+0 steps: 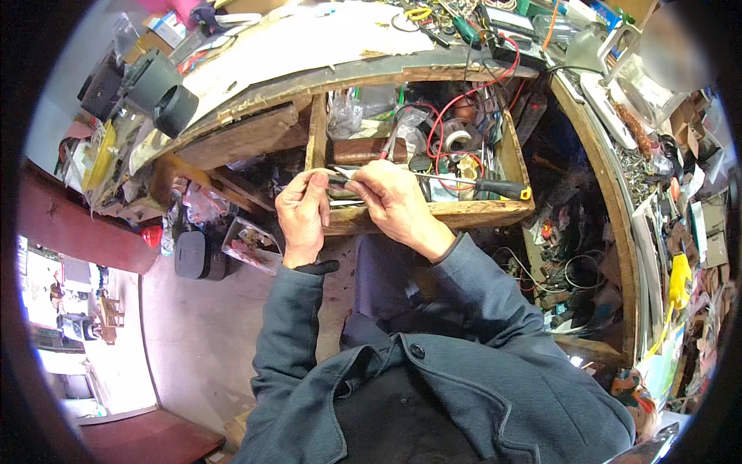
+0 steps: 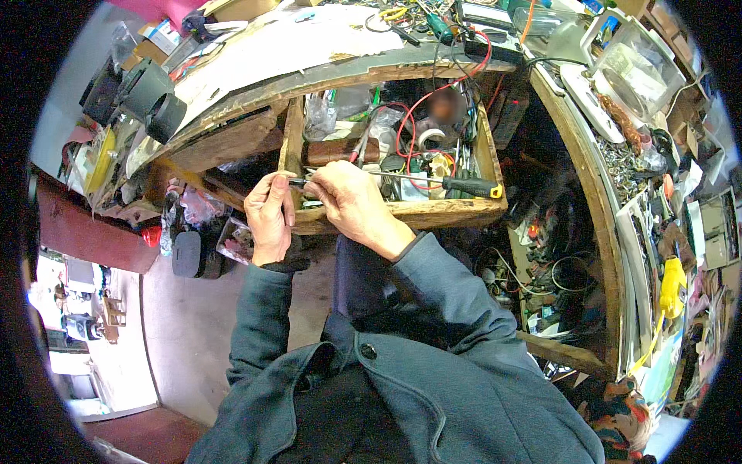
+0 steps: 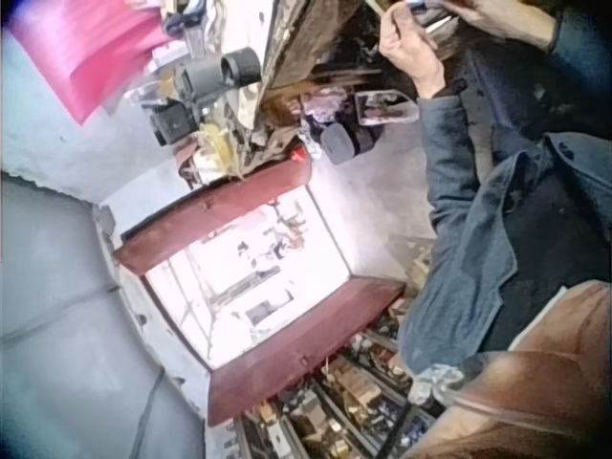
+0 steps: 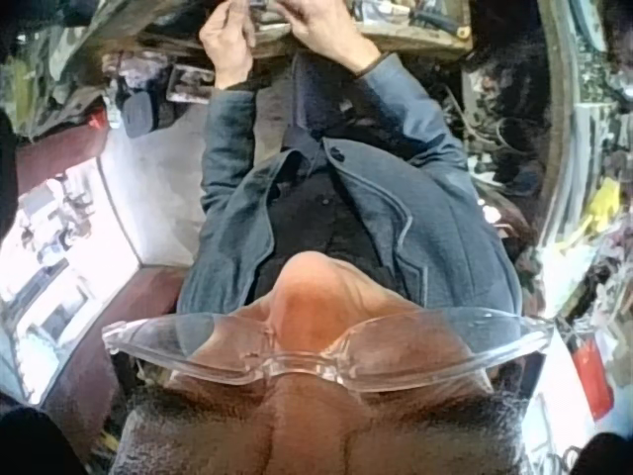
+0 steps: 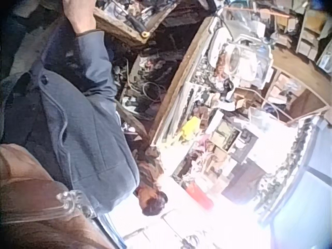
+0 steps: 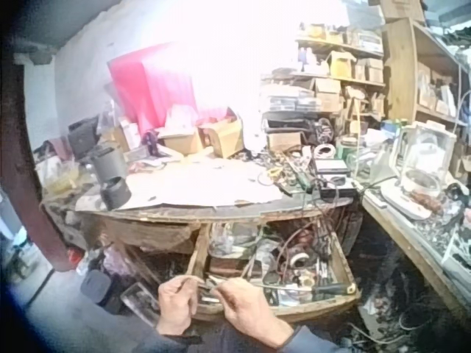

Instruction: The person assembles a small electronic device, likely a portable fan, by connecting wires and fitting components into a casing. They handle various tools and parts, including a screwdriver and a fan blade, while working at a cluttered workbench.

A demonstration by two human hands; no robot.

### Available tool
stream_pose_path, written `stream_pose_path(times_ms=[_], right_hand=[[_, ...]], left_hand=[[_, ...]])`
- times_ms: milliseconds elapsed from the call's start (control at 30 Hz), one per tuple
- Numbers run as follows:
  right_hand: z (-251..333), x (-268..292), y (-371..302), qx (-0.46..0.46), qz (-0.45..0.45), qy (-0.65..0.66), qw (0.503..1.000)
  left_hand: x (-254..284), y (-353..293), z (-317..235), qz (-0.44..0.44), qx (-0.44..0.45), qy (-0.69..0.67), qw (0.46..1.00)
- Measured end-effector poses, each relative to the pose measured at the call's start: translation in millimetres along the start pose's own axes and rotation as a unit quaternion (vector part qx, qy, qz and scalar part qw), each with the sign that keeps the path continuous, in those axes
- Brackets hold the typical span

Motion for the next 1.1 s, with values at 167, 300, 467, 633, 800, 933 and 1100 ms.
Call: stream_pose_path(times_ms=[167,300,467,633,800,933,1100], right_hand=[[-8,4,2,-0.097,-0.011,0.067,0.993],[-26,-5,3,-0.206,0.093,0.094,0.97],[-28,-6,1,-0.176,0.021,0.17,0.969],[-27,-7,4,-0.223,0.105,0.113,0.963],[-25,-3,0,-0.202,0.051,0.158,0.965],[-25,-5,2,-0.191,0.016,0.146,0.971],[-34,-9,0,-0.259,0.088,0.143,0.951]], left_hand=[[-2,0,1,-0.012,-0.002,-0.005,1.0],[1,-1,0,-0.007,-0.006,0.019,1.0],[-3,0,1,-0.005,-0.001,-0.003,1.0],[-1,-1,-1,-0.013,-0.012,0.007,1.0],[-2,0,5,-0.009,-0.003,0.012,1.0],[1,-1,0,-0.019,-0.015,0.019,1.0],[-4,-1,-1,-0.014,-0.008,0.012,1.0]])
Point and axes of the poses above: each hand's wrist, its own y-axis towards the middle knuckle, its own x-axis out of the back of the hand, z = x × y, the point moved 7 cm from there along y, towards the middle knuckle, and after that the axes turned 1 degree about -x, right-handed, at the moved point
